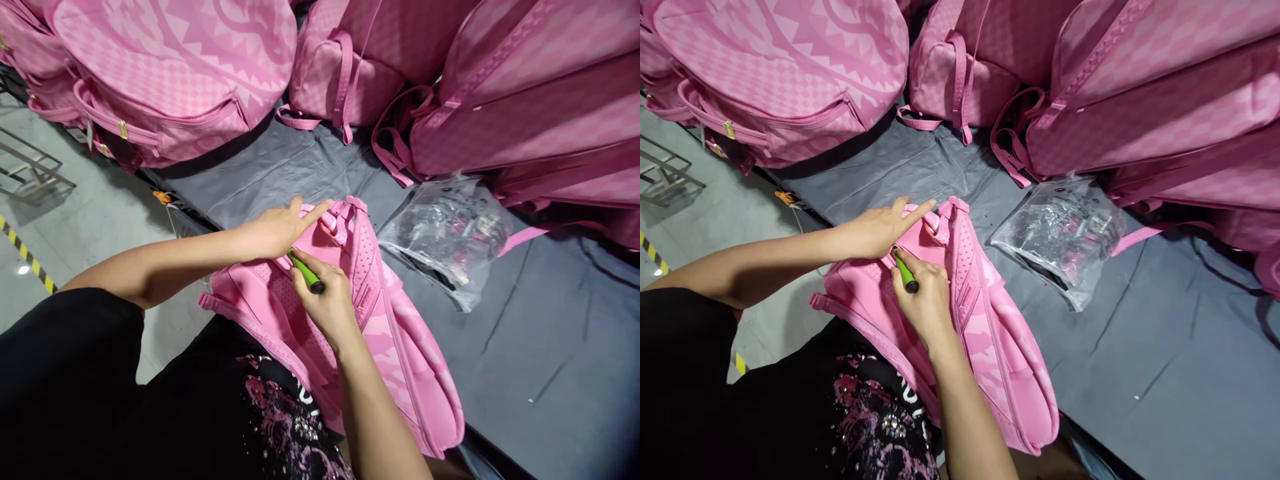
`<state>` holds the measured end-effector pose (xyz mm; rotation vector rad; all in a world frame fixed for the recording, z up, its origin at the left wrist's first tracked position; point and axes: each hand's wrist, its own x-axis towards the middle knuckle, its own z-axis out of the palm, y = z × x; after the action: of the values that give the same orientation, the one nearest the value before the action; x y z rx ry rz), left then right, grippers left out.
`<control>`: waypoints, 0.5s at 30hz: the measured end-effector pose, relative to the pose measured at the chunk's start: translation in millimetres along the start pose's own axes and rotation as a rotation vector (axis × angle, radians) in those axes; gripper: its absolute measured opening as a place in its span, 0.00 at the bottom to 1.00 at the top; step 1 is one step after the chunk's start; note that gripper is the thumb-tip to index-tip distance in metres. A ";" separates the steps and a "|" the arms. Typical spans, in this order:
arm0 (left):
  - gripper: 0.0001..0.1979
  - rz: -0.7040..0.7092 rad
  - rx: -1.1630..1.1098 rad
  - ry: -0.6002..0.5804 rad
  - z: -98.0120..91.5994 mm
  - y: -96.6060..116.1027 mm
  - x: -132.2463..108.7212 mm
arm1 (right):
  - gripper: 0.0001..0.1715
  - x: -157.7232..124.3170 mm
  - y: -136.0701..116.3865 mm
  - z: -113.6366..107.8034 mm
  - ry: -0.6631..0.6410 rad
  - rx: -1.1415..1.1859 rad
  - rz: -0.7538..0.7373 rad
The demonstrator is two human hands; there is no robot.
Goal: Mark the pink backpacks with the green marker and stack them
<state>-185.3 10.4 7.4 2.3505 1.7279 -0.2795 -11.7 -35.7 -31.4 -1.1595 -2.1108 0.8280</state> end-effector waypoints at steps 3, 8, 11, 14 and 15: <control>0.47 -0.009 -0.003 0.004 -0.1 0.2 -0.9 | 0.19 -0.1 -3.8 -0.4 0.011 -0.070 0.022; 0.48 -0.005 0.000 0.006 0.7 -1.0 -1.6 | 0.19 -0.6 -5.0 -1.4 -0.013 -0.046 0.024; 0.48 -0.007 0.005 -0.004 -1.8 0.3 -1.7 | 0.19 -0.7 -3.8 -1.1 0.021 -0.070 0.039; 0.48 -0.021 0.001 -0.024 -4.8 2.4 -2.2 | 0.20 -0.8 -2.4 -0.7 -0.015 0.015 0.015; 0.48 -0.025 0.001 -0.026 -5.4 2.8 -2.4 | 0.20 -0.9 -2.1 -0.6 -0.020 0.032 0.014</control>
<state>-183.2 8.8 13.4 2.3171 1.7470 -0.3137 -11.9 -37.2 -29.7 -1.1547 -2.1002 0.8807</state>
